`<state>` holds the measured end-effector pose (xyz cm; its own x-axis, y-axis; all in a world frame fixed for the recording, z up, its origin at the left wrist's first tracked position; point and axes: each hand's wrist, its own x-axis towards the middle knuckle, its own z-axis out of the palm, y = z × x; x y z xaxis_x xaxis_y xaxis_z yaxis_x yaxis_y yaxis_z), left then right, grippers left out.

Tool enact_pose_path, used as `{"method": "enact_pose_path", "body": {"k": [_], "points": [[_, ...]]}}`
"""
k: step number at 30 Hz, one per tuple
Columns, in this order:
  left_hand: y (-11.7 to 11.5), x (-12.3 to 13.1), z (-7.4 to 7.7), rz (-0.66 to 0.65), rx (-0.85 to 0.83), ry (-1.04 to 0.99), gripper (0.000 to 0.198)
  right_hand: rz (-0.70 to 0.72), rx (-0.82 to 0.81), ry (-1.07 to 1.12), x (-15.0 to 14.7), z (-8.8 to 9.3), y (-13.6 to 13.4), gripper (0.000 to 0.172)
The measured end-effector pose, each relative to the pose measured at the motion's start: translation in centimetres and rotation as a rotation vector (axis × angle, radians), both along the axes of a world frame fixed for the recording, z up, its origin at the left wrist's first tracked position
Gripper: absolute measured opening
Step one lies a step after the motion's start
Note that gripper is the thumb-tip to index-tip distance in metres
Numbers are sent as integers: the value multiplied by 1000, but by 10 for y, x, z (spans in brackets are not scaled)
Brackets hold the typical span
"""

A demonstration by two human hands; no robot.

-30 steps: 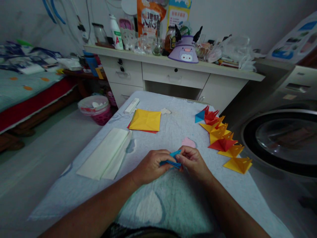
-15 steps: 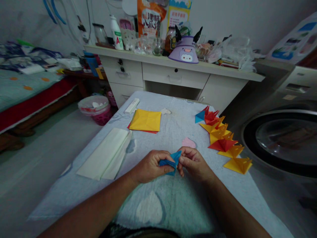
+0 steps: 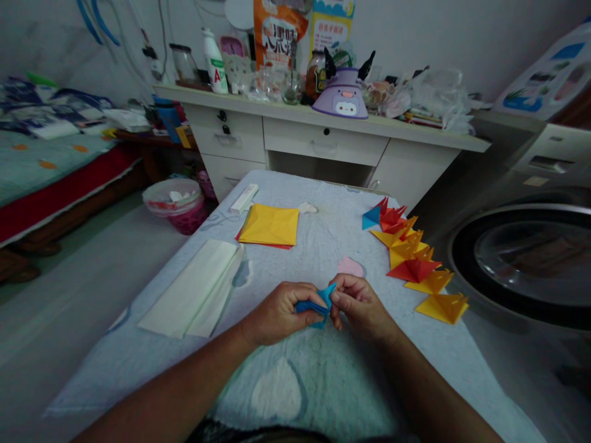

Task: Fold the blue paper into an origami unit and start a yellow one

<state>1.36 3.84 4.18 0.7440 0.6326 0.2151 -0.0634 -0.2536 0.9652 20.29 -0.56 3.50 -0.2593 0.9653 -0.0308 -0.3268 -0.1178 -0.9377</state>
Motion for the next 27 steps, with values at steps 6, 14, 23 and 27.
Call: {"method": "enact_pose_path", "body": {"k": [6, 14, 23, 27], "points": [[-1, 0, -1, 4, 7, 5, 8, -25, 14, -30, 0, -2, 0, 30], [0, 1, 0, 11, 36, 31, 6, -151, 94, -83, 5, -13, 1, 22], [-1, 1, -2, 33, 19, 35, 7, -172, 148, -129, 6, -7, 1, 23], [0, 1, 0, 40, 25, 41, 7, -175, 139, -105, 5, -5, 2, 28]]}}
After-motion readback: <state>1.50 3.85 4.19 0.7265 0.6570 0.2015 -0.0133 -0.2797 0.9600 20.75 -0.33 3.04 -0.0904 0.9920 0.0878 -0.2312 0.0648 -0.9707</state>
